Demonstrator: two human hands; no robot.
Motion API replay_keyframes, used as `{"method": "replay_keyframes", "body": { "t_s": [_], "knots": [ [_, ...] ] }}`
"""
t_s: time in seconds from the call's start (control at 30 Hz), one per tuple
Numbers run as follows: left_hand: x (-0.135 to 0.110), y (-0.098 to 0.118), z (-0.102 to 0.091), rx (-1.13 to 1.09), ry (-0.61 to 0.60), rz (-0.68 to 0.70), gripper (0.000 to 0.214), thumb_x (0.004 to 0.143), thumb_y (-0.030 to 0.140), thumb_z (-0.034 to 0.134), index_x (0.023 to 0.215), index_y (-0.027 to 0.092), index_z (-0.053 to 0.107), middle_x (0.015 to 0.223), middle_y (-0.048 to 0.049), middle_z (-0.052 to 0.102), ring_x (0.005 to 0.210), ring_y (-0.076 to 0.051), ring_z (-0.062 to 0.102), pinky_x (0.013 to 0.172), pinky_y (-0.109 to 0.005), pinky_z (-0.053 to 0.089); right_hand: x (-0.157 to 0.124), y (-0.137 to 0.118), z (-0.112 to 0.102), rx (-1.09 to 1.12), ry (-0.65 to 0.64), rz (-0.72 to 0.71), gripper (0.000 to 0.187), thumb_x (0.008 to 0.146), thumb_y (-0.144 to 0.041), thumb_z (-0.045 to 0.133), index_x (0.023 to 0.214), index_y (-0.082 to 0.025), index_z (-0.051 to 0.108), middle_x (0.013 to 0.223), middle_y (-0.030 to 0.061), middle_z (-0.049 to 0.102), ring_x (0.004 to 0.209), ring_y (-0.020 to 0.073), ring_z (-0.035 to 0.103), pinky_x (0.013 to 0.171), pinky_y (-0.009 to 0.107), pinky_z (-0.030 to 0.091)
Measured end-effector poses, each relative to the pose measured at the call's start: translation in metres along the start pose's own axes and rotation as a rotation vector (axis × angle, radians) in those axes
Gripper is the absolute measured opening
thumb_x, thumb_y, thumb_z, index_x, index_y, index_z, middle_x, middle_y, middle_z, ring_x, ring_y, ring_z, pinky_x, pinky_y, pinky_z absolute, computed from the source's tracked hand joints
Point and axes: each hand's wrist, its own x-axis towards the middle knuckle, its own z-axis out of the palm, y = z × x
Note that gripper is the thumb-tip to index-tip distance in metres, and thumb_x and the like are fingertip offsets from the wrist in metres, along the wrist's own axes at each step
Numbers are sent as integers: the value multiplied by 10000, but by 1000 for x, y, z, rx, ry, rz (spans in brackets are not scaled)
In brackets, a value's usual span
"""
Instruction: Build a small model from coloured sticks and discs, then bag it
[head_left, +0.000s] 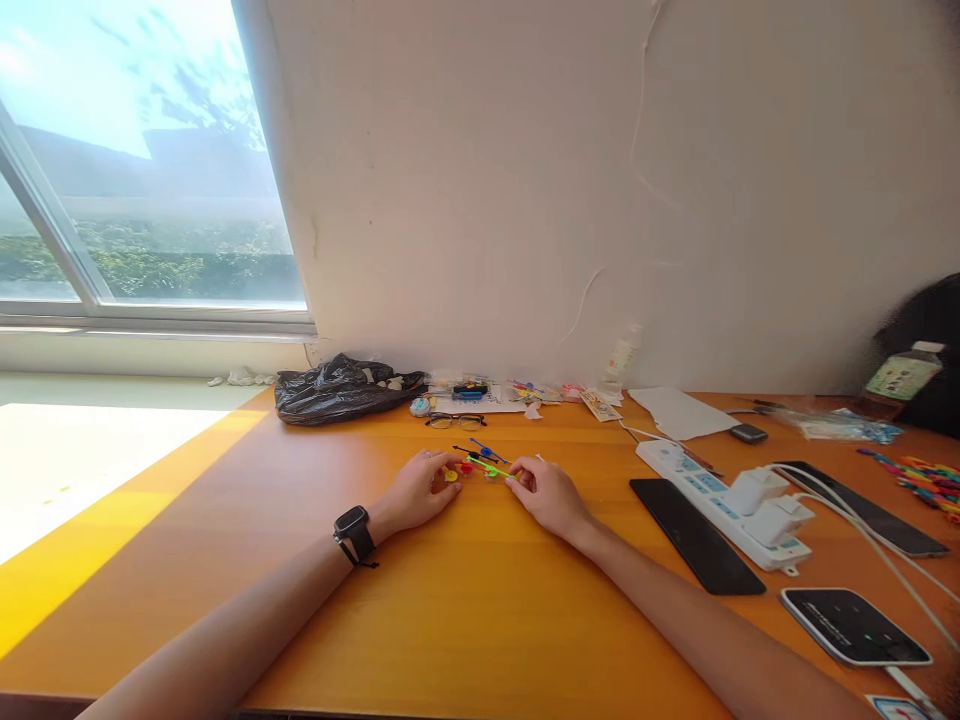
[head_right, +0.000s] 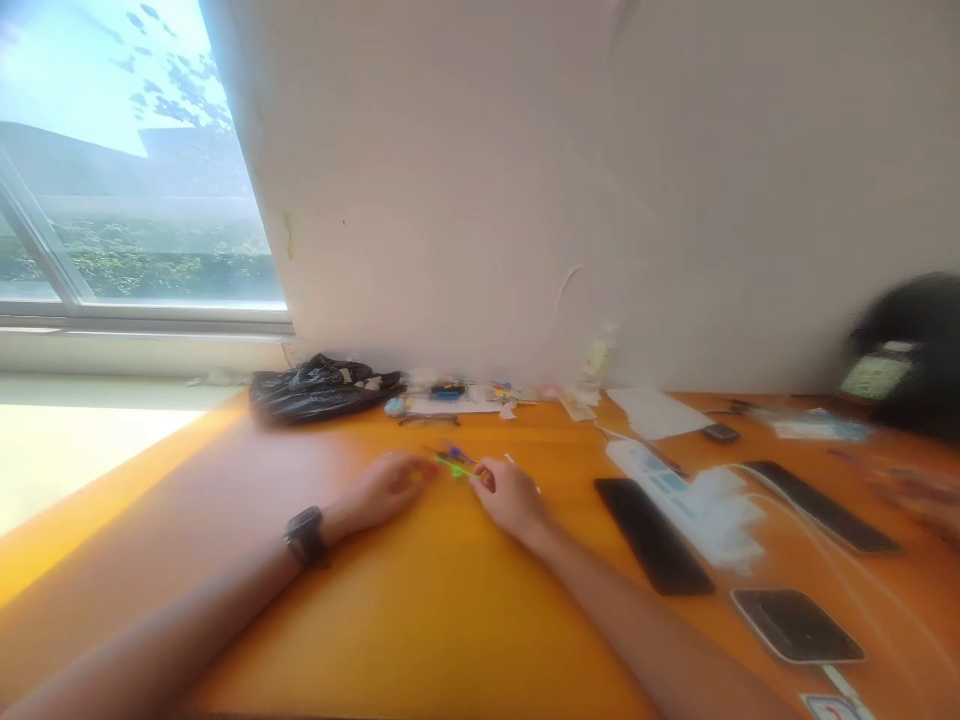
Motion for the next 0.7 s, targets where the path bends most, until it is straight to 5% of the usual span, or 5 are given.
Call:
{"method": "replay_keyframes", "body": {
  "t_s": [0.33, 0.7],
  "knots": [
    [0, 0, 2, 25, 2, -1, 311, 920, 312, 619, 1213, 248, 701, 975, -54, 730, 817, -190, 635, 747, -290, 494, -3, -3, 1, 33, -48, -70, 128, 888, -356, 658, 862, -237, 696, 644, -32, 616, 599, 155, 562, 556, 259, 339],
    [-1, 2, -1, -4, -30, 12, 316, 927, 304, 599, 1220, 267, 713, 1039, -60, 742, 858, -198, 658, 826, -318, 529, -11, -11, -1, 99, -119, -211, 170, 888, -339, 678, 1017, -238, 722, 754, -3, 644, 658, 167, 570, 604, 266, 399]
  ]
}}
